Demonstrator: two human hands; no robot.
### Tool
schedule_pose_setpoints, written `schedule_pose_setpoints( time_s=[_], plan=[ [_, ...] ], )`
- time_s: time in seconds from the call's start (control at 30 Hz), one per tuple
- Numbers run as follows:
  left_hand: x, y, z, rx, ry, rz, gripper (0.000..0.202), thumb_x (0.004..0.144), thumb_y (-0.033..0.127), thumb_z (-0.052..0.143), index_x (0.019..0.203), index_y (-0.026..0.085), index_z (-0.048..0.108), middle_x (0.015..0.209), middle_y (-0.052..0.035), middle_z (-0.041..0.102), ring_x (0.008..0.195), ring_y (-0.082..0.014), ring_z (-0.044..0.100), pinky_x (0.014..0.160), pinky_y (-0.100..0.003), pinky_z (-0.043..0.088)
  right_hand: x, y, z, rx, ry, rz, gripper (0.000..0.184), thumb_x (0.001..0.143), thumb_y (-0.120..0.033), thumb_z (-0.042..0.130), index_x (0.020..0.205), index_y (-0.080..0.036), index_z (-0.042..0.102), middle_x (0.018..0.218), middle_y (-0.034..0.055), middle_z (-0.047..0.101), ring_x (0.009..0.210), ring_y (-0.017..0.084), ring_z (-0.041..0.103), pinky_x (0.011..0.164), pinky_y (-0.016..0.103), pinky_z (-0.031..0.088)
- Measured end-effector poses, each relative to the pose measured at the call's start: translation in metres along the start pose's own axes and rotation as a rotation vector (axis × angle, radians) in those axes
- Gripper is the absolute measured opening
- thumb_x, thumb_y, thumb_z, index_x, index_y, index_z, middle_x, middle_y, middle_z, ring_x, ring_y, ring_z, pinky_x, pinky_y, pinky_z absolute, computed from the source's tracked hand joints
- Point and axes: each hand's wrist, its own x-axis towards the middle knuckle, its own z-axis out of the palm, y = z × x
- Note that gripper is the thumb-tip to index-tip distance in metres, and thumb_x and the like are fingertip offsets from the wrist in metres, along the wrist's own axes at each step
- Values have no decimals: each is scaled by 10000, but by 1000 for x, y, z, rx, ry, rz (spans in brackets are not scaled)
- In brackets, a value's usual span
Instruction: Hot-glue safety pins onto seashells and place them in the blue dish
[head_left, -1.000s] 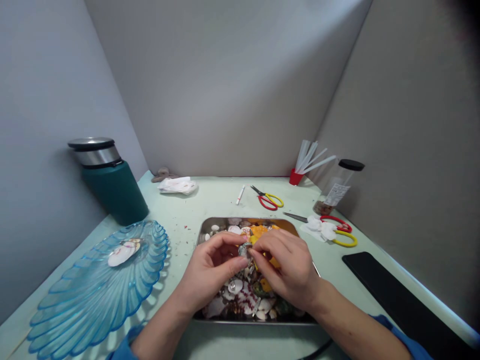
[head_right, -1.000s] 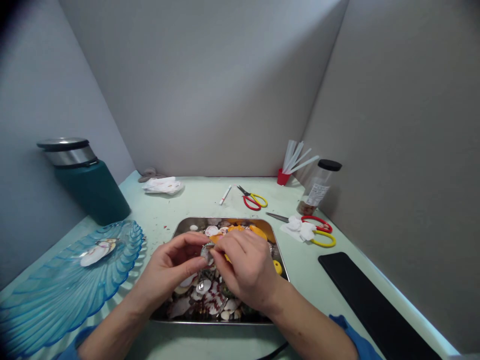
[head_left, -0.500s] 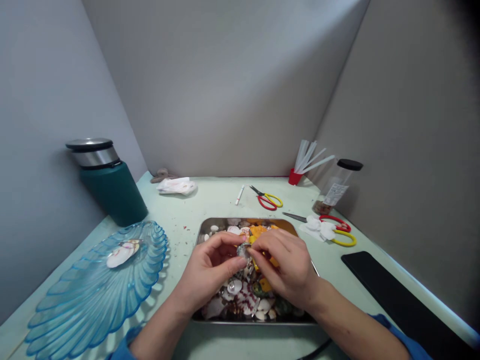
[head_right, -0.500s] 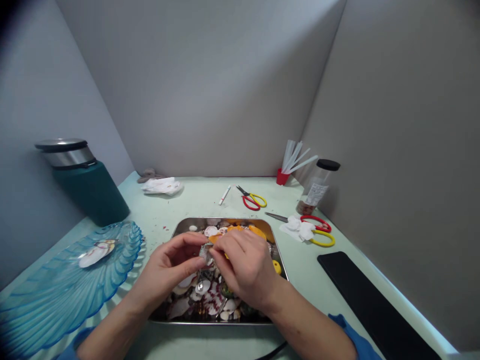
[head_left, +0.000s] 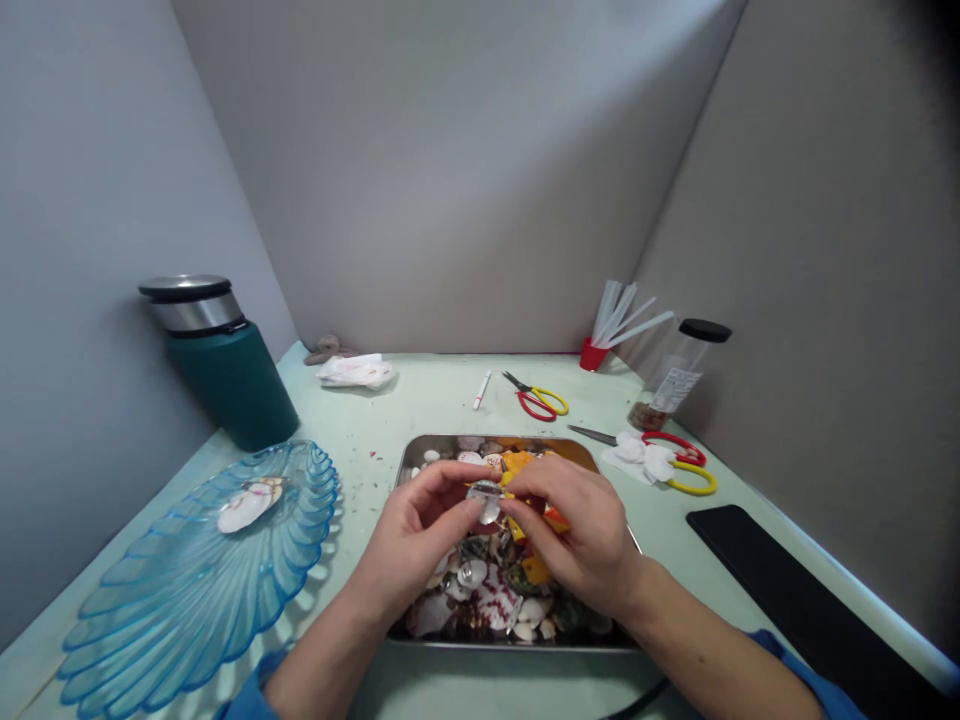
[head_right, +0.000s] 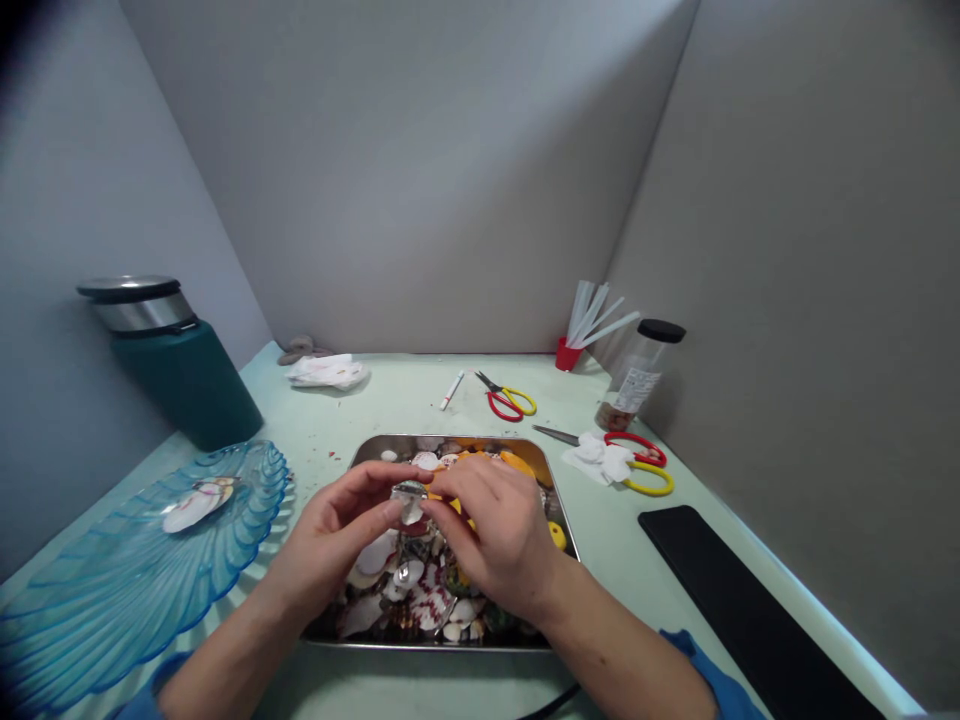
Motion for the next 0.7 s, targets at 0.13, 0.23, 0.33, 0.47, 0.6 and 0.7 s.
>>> schedule_pose_setpoints(
  time_s=[0.13, 0.23, 0.33, 0.47, 0.6, 0.7],
  plan=[
    [0, 0, 0, 15, 8, -7, 191, 775, 228, 669, 959, 176, 678, 1026, -74, 696, 930, -203, 629, 769, -286, 522, 0, 0, 0, 5, 9, -8, 34, 852, -147, 562, 840, -175, 577, 757, 49, 646, 690, 168, 583, 647, 304, 450],
    [0, 0, 0, 35, -4, -1, 172, 782, 231, 660, 944, 176, 676, 985, -65, 699, 928, -202, 627, 770, -285, 516, 1, -1, 0, 11, 3, -8, 34, 847, -137, 565, 842, -169, 574, 743, 49, 636, 674, 163, 567, 638, 303, 447],
    [0, 0, 0, 46, -14, 10, 156, 789, 220, 649, 938, 179, 669, 999, -64, 691, 942, -201, 617, 760, -278, 514, 0, -1, 0, 14, -4, -15, 35, 849, -139, 563, 842, -171, 574, 738, 46, 634, 670, 161, 567, 637, 298, 448],
    [-1, -1, -1, 58, -13, -8, 144, 788, 222, 647, 925, 178, 664, 994, -65, 682, 900, -195, 611, 738, -277, 511, 0, -2, 0, -2, -14, -16, 61, 862, -165, 544, 814, -180, 578, 721, 36, 635, 664, 157, 583, 633, 286, 450],
    [-1, -1, -2, 71, -14, 3, 145, 785, 245, 649, 912, 176, 658, 943, -60, 671, 864, -192, 602, 728, -278, 502, 0, -3, 0, -6, -21, -17, 82, 867, -173, 536, 795, -181, 576, 705, 30, 631, 655, 154, 584, 633, 282, 449],
    [-1, -2, -3, 83, -12, 6, 141, 788, 248, 648, 905, 170, 652, 923, -60, 660, 856, -190, 595, 749, -279, 487, 0, -3, 1, -1, -27, -20, 82, 866, -171, 540, 792, -179, 573, 699, 31, 627, 655, 155, 580, 632, 285, 448]
  ],
)
